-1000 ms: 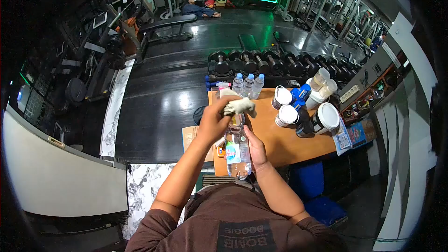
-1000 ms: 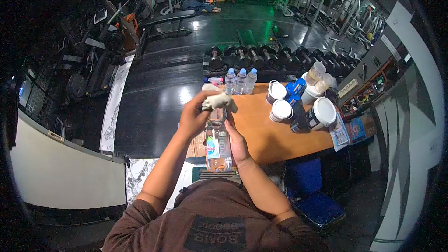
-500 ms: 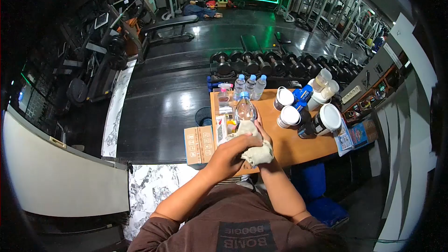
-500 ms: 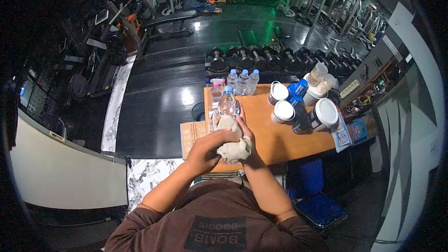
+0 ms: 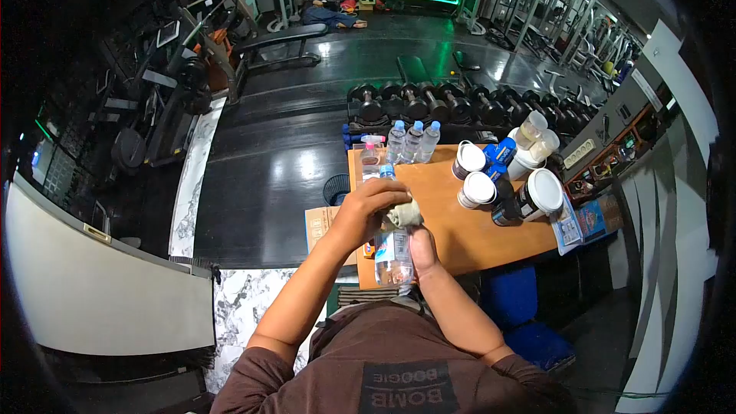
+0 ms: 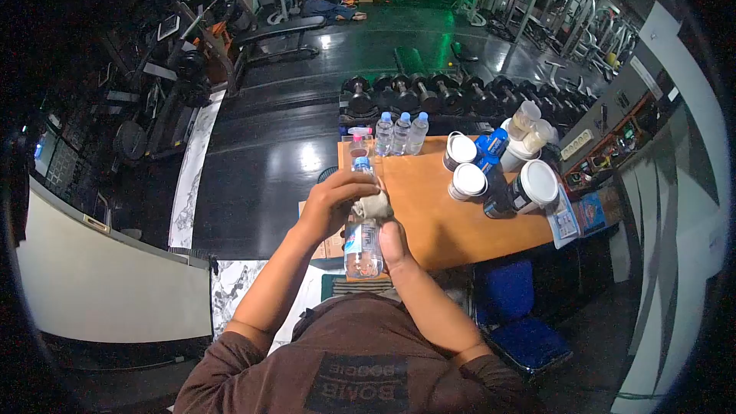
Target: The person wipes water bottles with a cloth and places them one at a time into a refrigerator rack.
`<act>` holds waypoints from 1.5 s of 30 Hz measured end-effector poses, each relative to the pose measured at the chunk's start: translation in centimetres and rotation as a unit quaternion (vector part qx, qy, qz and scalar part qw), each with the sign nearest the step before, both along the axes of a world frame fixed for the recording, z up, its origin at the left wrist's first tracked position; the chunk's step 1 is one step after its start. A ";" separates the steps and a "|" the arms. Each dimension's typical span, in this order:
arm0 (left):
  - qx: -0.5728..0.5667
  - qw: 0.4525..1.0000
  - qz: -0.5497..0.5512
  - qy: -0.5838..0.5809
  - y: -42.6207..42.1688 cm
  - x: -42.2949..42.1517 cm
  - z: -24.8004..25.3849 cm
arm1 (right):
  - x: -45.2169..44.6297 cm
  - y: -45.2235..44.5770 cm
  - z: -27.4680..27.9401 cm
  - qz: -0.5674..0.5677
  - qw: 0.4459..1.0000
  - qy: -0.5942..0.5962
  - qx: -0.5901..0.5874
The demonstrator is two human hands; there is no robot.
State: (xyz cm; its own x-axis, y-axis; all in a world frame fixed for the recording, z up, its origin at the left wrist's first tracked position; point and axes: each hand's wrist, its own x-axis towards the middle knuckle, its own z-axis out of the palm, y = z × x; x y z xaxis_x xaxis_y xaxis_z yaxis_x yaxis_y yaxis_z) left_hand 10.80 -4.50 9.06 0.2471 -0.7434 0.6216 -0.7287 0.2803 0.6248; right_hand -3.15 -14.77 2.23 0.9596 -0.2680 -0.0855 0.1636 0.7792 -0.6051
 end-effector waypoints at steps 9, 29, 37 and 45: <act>-0.018 0.996 0.026 0.079 -0.8 1.7 0.5 | -0.3 0.8 1.0 -0.007 0.996 0.080 -0.033; 0.035 0.991 -0.131 0.002 4.3 -5.8 2.1 | 0.9 -2.6 3.3 -0.105 0.984 -0.004 -0.145; -0.010 1.000 0.020 0.022 0.1 -1.2 0.9 | 1.3 -0.7 2.9 -0.137 0.982 -0.035 -0.126; 0.034 0.991 -0.111 0.069 3.6 -5.1 0.3 | 1.2 -3.7 2.6 -0.144 0.976 -0.029 -0.159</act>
State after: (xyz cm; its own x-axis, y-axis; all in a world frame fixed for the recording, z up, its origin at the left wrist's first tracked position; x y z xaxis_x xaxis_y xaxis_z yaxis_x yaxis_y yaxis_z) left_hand 5.70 -0.87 9.32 0.1529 -0.8279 0.5396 -0.5596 0.3775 0.7378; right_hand -2.00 -18.52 4.87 0.8415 -0.5312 0.0985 0.3895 0.4700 -0.7921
